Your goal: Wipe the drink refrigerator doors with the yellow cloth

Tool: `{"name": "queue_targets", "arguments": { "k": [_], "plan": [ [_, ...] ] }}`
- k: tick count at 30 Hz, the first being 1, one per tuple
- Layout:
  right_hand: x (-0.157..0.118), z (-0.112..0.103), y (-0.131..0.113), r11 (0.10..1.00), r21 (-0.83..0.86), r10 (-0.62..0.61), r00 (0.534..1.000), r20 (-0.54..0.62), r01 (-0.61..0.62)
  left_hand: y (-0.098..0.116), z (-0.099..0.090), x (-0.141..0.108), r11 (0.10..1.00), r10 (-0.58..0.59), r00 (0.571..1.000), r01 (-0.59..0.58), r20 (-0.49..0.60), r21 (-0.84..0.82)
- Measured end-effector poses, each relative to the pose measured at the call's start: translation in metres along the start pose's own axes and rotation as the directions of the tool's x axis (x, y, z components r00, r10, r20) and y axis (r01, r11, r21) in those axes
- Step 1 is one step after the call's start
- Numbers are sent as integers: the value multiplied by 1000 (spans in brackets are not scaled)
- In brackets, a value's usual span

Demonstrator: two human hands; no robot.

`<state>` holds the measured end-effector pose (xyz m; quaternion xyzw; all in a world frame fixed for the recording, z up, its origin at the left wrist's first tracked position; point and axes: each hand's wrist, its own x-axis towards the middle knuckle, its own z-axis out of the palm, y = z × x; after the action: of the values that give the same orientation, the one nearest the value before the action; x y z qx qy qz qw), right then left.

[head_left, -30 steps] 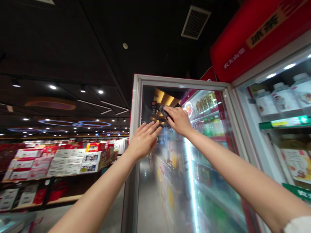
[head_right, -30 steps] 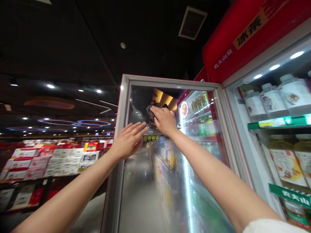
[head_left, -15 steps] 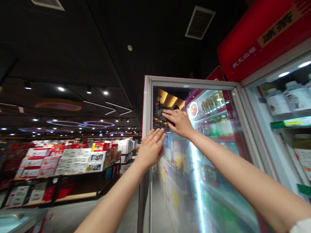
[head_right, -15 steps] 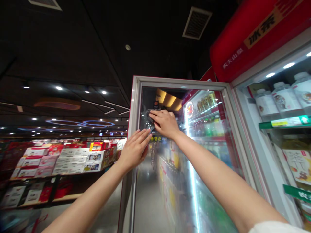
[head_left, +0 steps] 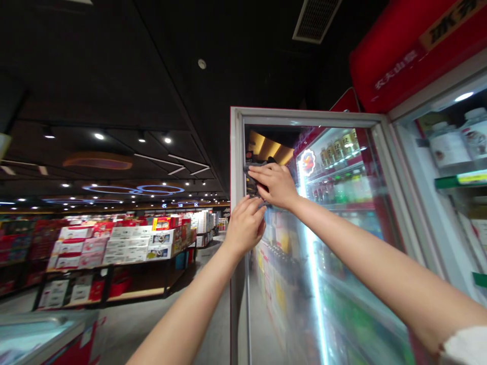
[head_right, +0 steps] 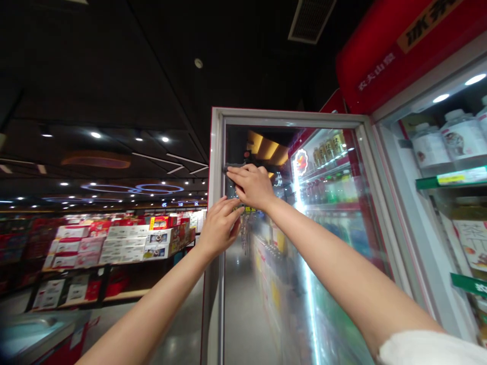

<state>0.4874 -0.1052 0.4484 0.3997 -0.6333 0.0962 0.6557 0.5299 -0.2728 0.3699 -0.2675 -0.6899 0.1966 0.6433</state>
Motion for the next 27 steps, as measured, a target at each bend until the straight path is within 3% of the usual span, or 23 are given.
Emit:
{"name": "queue_targets", "arguments": {
  "k": [3,7,9,13,17,20,24,27],
  "plan": [
    [-1,-5,7,999,3,-36,999,35,36,1,0,1,1000,5,1000,-5,-13,-13],
    [31,-9,9,992,8,122,991,-48,-122,0,-3,0,999,24,1000,-25,-9,-31],
    [33,-8,5,990,27,137,988,-64,-135,0,-5,-2,999,22,1000,-22,-8,-44],
    [-9,-2,-1,999,41,5,1000,9,-6,6,-9,-11,997,-11,1000,11,-3,-79],
    [-51,-2,1,986,57,-159,980,115,154,14,-11,-21,995,-24,1000,25,7,-95],
    [-39,-5,5,990,54,-134,986,104,129,17,-10,-25,997,-7,1000,7,5,-82],
    [-11,-4,3,999,38,40,999,-18,-39,18,-8,-29,997,6,1000,-6,-3,-76],
    [-24,3,-5,999,39,1,999,-35,0,20,-6,-36,995,-4,999,-1,-48,-97]
  ]
}}
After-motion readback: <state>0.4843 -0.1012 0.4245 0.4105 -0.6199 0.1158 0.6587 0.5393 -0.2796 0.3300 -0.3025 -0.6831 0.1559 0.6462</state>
